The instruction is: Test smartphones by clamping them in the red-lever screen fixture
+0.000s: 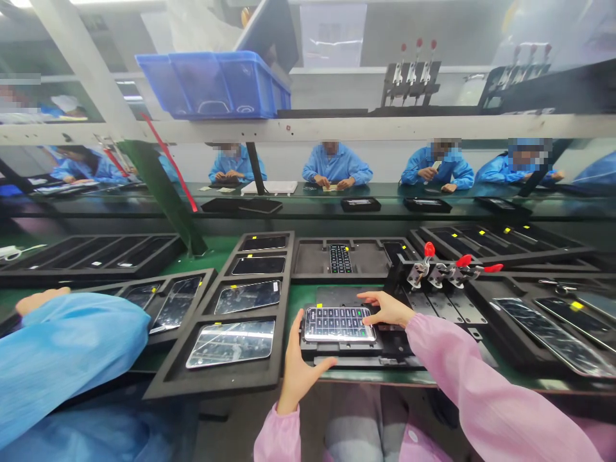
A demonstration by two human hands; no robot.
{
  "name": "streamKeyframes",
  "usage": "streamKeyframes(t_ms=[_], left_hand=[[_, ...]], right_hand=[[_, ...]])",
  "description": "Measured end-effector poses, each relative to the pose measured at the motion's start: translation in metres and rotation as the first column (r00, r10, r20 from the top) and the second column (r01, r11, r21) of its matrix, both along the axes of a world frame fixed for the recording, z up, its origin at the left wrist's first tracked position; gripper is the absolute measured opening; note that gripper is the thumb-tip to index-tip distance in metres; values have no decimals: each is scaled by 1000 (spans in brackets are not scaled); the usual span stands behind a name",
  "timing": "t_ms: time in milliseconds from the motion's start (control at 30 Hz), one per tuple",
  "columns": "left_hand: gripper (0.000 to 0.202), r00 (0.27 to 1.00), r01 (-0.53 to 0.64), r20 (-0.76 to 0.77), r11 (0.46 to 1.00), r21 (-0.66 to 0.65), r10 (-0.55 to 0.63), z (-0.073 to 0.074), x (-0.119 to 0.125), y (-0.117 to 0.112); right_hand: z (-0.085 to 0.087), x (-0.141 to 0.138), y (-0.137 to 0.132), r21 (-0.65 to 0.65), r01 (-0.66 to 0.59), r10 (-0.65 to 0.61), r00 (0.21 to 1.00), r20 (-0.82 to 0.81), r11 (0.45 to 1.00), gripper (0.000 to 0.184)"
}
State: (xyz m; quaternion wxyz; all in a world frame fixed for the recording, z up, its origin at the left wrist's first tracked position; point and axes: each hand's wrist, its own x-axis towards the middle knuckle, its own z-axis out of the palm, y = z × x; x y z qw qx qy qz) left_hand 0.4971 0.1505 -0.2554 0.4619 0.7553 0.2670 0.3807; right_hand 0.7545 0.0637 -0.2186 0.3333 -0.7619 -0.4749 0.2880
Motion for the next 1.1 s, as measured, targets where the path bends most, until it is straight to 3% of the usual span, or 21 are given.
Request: streamKeyframes(t_ms=[133, 200, 267, 367, 500, 667, 767, 867, 1000, 1100], left_hand=[[97, 1000, 7, -9, 1000, -1, -7, 1, -1, 0], [97, 1000, 6, -8, 1000, -4, -6, 0, -1, 0], [98, 1000, 0, -3, 1000, -15, 0, -3, -1, 1], [99, 1000, -8, 8, 1000, -30, 8, -6, -2, 2], [98, 1000, -12, 27, 1000, -16, 12, -6, -2, 2], [96, 999, -23, 27, 998, -53, 24, -3, -3, 1], [98, 998, -43, 48, 996, -77, 47, -5, -2, 1], [97, 997, -56, 47, 995, -88, 60, -8, -1, 0], [96, 997, -48, 48, 995, -91, 52, -11, 0, 0], [97, 998, -16, 58, 998, -54, 19, -7, -2, 2]], right_hand=[[21, -12, 5, 114, 8, -23, 992, 128, 993, 72], [29, -24, 11, 162, -50, 18, 982, 190, 986, 77], [31, -39, 18, 160, -149, 109, 965, 237, 976, 94], [26, -61, 29, 52, -302, 268, 902, 338, 952, 112], [24, -79, 42, -165, -358, 389, 756, 527, 919, 113], [38, -79, 47, -207, -413, 454, 699, 553, 887, 115], [53, -71, 48, -120, -372, 385, 806, 451, 920, 117], [72, -56, 65, -26, -205, 202, 927, 315, 978, 113], [94, -26, 132, -14, -5, 9, 962, 274, 1000, 112], [98, -7, 197, -85, 169, -142, 955, 260, 982, 103]])
